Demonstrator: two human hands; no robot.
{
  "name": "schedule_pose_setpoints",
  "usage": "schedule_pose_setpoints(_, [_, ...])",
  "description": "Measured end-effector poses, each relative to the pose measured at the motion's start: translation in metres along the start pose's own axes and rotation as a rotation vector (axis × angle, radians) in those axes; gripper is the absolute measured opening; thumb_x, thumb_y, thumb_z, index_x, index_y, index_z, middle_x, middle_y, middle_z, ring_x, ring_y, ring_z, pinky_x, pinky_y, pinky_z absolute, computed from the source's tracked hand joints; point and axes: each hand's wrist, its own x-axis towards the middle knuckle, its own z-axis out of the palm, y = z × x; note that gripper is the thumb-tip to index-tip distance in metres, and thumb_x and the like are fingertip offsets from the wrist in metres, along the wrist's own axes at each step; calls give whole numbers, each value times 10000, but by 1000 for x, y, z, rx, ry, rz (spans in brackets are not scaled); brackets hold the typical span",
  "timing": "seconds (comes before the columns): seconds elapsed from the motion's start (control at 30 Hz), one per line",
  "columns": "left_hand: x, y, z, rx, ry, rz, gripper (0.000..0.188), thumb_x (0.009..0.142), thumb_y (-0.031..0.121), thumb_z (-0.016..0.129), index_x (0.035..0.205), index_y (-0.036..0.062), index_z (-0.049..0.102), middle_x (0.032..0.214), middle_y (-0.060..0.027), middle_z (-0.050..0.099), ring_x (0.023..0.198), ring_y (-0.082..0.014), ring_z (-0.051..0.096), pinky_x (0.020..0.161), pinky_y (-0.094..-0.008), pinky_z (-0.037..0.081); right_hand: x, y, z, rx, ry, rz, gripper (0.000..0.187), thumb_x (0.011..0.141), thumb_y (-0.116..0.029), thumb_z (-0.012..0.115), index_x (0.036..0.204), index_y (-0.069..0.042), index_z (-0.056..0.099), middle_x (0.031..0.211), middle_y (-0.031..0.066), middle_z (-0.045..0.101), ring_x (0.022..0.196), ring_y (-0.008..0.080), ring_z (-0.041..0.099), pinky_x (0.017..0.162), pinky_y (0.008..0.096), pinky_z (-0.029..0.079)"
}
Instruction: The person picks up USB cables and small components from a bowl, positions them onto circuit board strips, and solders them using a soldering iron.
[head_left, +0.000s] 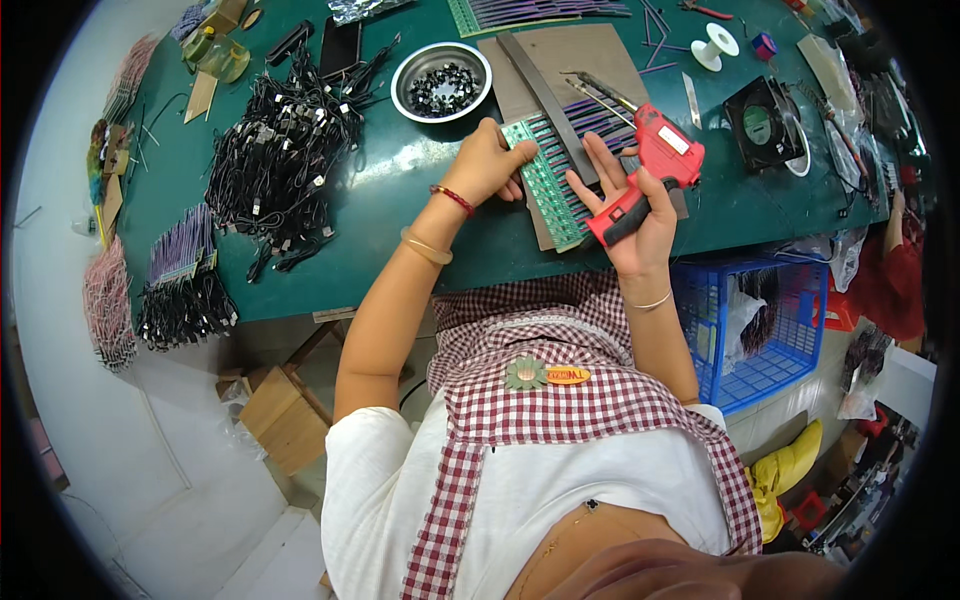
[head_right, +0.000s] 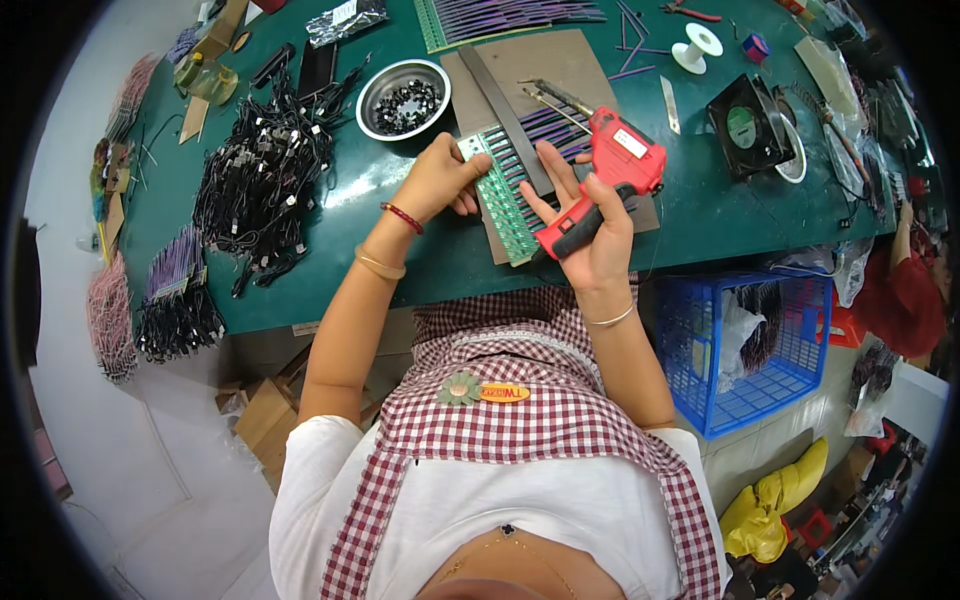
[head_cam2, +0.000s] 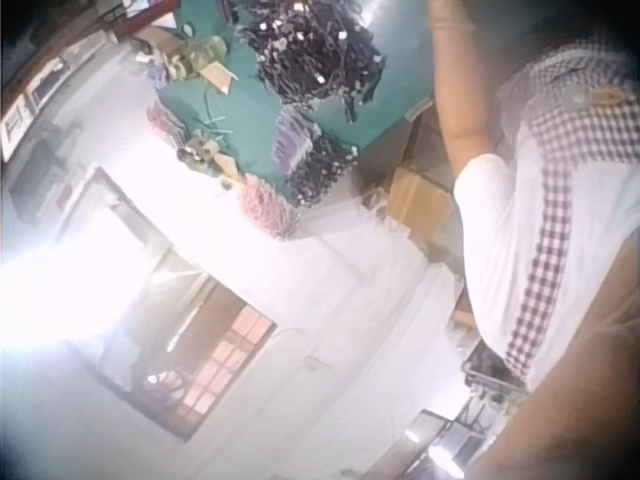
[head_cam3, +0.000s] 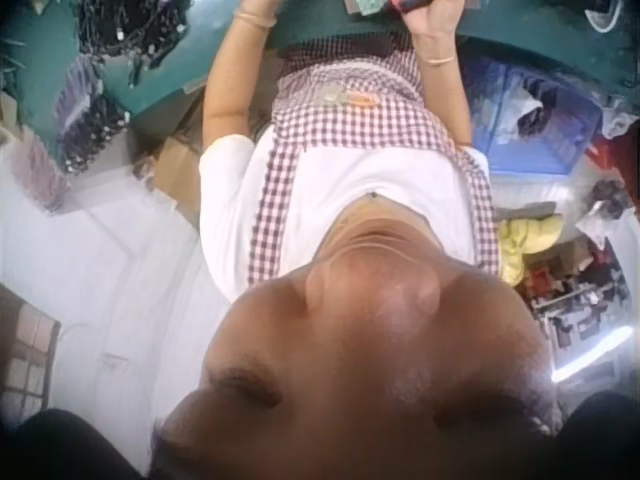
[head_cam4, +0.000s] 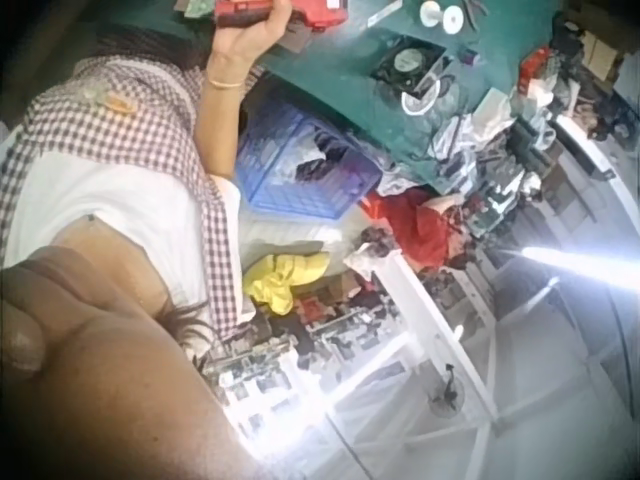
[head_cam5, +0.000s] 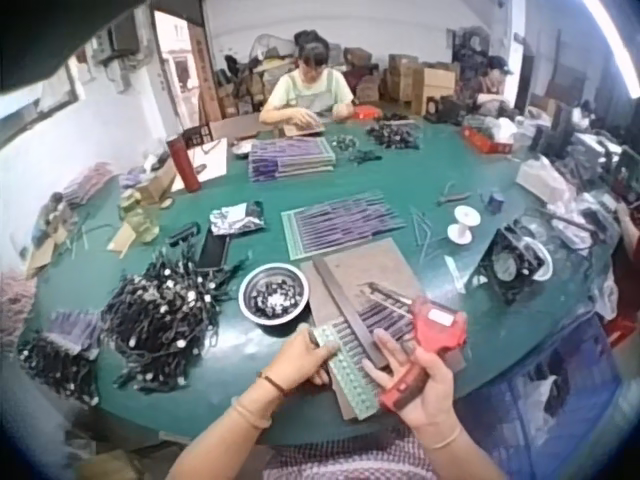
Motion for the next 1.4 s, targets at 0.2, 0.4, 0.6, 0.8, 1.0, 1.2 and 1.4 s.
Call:
schedule_pose_setpoints(0.2, [7,-11,-4,-126,-42,-26,309,842,160,620,816,-40,385,618,-142,574,460,-204,616,362,-273,495,0,2,-1,-25,16,-3,284,857,-137,513,1120,-84,420,1300,293,408,1315,330,301,1049,564,248])
schedule_pose_setpoints(0.4, [9,-7,-7,-189,-121,-40,315,861,155,594,870,-71,375,706,-147,555,471,-206,618,362,-264,500,-1,1,0,-36,19,-9,278,858,-157,519,1113,-84,438,1317,308,384,1330,346,267,1060,574,217])
schedule_pose_setpoints(0.6, [11,-9,-13,-182,-131,-73,317,865,160,589,852,-70,372,692,-136,537,473,-207,619,360,-265,498,-1,2,4,-14,30,3,294,847,-129,514,1121,-88,415,1281,278,435,1305,312,325,1055,554,242])
schedule_pose_setpoints(0.8, [11,-12,-14,-188,-151,-26,319,879,194,582,862,-55,383,682,-120,543,466,-174,606,358,-236,478,-1,4,7,-37,47,-16,284,848,-144,522,1111,-82,435,1290,301,411,1316,332,296,1055,570,229])
schedule_pose_setpoints(1.0, [12,-16,-14,-202,-176,8,320,877,191,587,871,-54,381,679,-121,547,464,-168,602,356,-231,470,-1,4,7,-43,58,-13,284,849,-148,522,1112,-87,434,1295,300,407,1319,333,291,1056,573,224])
schedule_pose_setpoints(1.2, [3,-3,-15,-172,-133,-16,337,850,181,616,865,-80,403,649,-152,577,460,-184,605,362,-252,474,-1,3,3,-51,33,2,279,859,-150,508,1121,-100,426,1317,279,398,1331,317,274,1038,599,231])
schedule_pose_setpoints(1.4, [1,8,-42,529,255,264,208,874,211,550,818,15,590,610,-100,620,479,-220,593,475,-323,464,-16,-25,1,-104,8,44,289,864,-160,511,1131,-69,448,1345,288,353,1346,352,221,991,649,267])
